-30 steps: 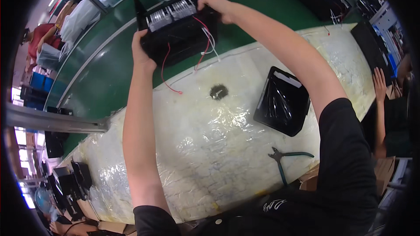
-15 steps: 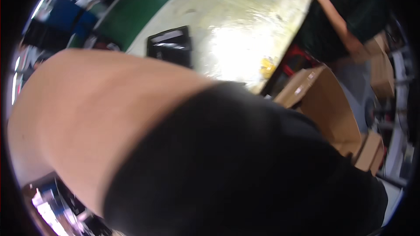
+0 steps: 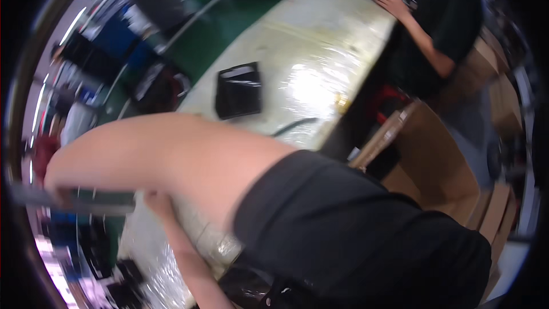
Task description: Assembling electronic components by attaching a cooling fan to a plastic housing using cable ties.
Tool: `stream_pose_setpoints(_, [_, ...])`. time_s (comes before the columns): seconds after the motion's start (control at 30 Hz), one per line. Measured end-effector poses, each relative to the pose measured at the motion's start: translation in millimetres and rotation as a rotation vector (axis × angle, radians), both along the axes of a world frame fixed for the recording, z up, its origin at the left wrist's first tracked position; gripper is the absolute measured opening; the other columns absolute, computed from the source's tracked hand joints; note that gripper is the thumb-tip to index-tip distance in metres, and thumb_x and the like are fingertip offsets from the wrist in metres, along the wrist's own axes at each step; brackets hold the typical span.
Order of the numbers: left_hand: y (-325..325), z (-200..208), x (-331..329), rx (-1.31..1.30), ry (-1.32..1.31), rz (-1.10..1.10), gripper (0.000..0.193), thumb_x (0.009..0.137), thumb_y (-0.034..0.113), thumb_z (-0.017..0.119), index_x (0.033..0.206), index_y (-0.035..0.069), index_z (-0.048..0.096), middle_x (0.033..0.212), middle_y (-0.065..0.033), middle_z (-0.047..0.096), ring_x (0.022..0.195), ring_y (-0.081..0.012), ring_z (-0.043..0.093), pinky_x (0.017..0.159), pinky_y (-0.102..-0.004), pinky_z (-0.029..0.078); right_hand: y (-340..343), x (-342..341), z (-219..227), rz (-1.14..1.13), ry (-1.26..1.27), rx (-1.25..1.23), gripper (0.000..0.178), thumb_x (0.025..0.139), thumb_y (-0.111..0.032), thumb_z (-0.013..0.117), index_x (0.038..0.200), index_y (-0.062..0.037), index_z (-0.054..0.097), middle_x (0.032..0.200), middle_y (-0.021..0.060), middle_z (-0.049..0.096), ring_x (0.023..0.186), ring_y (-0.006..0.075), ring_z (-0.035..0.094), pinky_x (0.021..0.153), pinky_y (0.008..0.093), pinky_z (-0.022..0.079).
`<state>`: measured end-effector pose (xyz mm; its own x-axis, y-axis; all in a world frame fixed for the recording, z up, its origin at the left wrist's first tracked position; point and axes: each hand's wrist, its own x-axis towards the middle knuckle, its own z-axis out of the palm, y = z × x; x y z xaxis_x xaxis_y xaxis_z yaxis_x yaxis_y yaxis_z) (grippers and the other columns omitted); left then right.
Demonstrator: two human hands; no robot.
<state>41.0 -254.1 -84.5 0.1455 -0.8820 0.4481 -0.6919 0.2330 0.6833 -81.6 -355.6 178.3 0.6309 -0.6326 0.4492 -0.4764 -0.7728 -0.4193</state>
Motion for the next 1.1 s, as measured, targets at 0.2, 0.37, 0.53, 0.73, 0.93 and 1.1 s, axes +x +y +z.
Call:
stream_pose_setpoints(0.2, [12.7, 8.3, -8.9, -0.070, 0.292, 0.246, 0.036, 0.090, 0.027, 0.062, 0.079, -0.007, 0.067, 0.067, -0.0154, 0.065, 0.063, -0.0194, 0.056, 0.063, -0.0381, 0.045, 79.2, 16.3, -79.7, 0.085, -0.533, 0.471, 0.042, 0.085, -0.046, 0.067, 0.082, -0.0047, 0.074, 0.078, 0.0094, 0.071, 0.070, 0.0150, 0.068, 0.065, 0.0316, 0.054])
stream_pose_setpoints(0.37, [2.1, 19.4, -10.4, -0.139, 0.292, 0.256, 0.053, 0.093, 0.040, 0.056, 0.065, -0.004, 0.066, 0.060, -0.0226, 0.060, 0.056, -0.0334, 0.059, 0.058, -0.0438, 0.043, 58.2, -0.6, -187.7, -0.205, -0.997, 0.812, 0.053, 0.093, -0.049, 0.058, 0.074, 0.0006, 0.065, 0.056, -0.0012, 0.050, 0.049, 0.0064, 0.044, 0.044, 0.0234, 0.032])
stream_pose_setpoints(0.53, [5.0, 12.9, 1.1, -0.143, 0.563, 0.241, 0.050, 0.092, 0.033, 0.060, 0.059, -0.004, 0.061, 0.049, -0.0095, 0.054, 0.049, -0.0134, 0.051, 0.050, -0.0339, 0.038, 34.5, 5.0, -259.4, -0.236, -0.947, 0.696, 0.052, 0.095, -0.042, 0.058, 0.068, 0.0018, 0.063, 0.054, -0.0003, 0.049, 0.048, 0.0067, 0.042, 0.045, 0.0231, 0.033])
stream_pose_setpoints(0.73, [3.8, 12.7, -3.3, -0.092, 0.657, 0.194, 0.049, 0.091, 0.030, 0.062, 0.054, -0.003, 0.059, 0.046, -0.0042, 0.051, 0.046, -0.0097, 0.047, 0.047, -0.0303, 0.035, 50.2, -4.8, -239.6, -0.136, -0.851, 0.860, 0.045, 0.094, -0.041, 0.060, 0.071, -0.0023, 0.061, 0.057, -0.0006, 0.051, 0.046, 0.0069, 0.044, 0.042, 0.0216, 0.032])
stream_pose_setpoints(0.93, [4.4, 16.2, -7.8, -0.058, 0.701, 0.195, 0.048, 0.091, 0.030, 0.062, 0.056, -0.003, 0.061, 0.046, -0.0043, 0.052, 0.046, -0.0098, 0.048, 0.046, -0.0302, 0.037, 49.7, -7.0, -242.2, -0.098, -0.873, 0.881, 0.045, 0.095, -0.040, 0.059, 0.071, -0.0023, 0.062, 0.057, 0.0003, 0.053, 0.046, 0.0073, 0.046, 0.042, 0.0214, 0.033])
stream_pose_setpoints(1.1, [1.3, 7.3, -2.5, -0.060, 0.622, 0.219, 0.047, 0.091, 0.030, 0.062, 0.059, -0.003, 0.063, 0.047, -0.0057, 0.054, 0.046, -0.0118, 0.050, 0.047, -0.0301, 0.038, 44.3, -1.9, -251.2, -0.104, -0.806, 0.828, 0.045, 0.095, -0.039, 0.058, 0.072, -0.0011, 0.064, 0.057, 0.0023, 0.056, 0.048, 0.0082, 0.050, 0.044, 0.0227, 0.037])
